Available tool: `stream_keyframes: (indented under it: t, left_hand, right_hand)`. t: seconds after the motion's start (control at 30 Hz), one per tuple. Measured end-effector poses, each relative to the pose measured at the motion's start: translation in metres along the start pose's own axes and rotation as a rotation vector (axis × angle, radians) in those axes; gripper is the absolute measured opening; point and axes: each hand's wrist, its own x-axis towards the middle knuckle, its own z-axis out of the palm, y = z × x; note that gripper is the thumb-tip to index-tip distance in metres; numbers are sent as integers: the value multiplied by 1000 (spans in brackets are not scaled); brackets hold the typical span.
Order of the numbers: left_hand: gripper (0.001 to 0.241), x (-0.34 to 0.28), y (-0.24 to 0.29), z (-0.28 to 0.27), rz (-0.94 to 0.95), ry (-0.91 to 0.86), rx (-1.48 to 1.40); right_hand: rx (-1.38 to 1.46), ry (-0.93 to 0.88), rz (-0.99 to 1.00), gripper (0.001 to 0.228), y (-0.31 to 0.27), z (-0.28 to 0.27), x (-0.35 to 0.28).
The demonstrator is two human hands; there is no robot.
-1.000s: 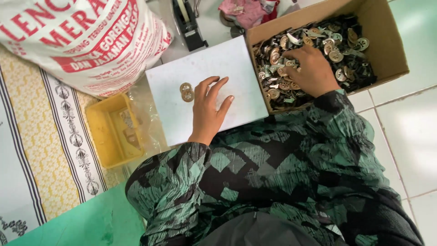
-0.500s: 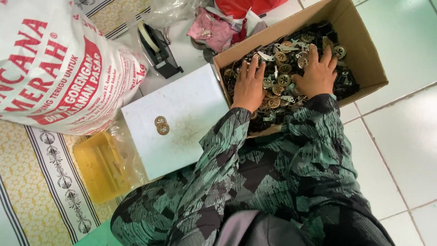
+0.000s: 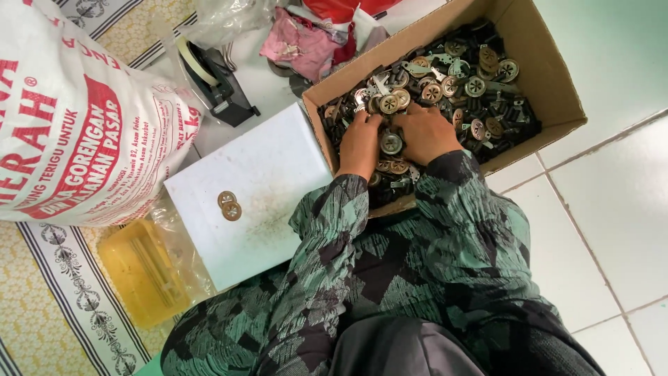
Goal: Sorting small metal hardware pieces from a box and placing them into plastic bags.
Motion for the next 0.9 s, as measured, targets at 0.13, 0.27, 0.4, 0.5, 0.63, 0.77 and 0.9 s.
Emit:
stream_keyframes:
  t: [0.13,0.27,0.4,0.5,0.63,0.77,0.9]
  left_hand:
    - [28,-11,27,-45,-72,65,-359]
    - [26,-13,34,-57,-70,156,-702]
    - [19,-13,33,-51,-43,177,-838]
    - [19,0,23,-42,63,325,-667]
    - [22,-4,27,-55,-10,322,-694]
    - [21,-3,31,-60,-130,223,-1034]
    - [22,-3,32,-61,-79,219,-1001]
  right_hand:
    - [18,46,40,32,35,-6,-14]
    - [395,220,38,20,33,-48,-40]
    - [683,327,-25,16,23,-55,-39]
    - [519,527,-143,12,30,-46,-29]
    - [691,487,-55,7,19,-59,-37]
    - [780,422,-35,18,10,-65,-36]
    - [810,371,-51,20,6,-64,-33]
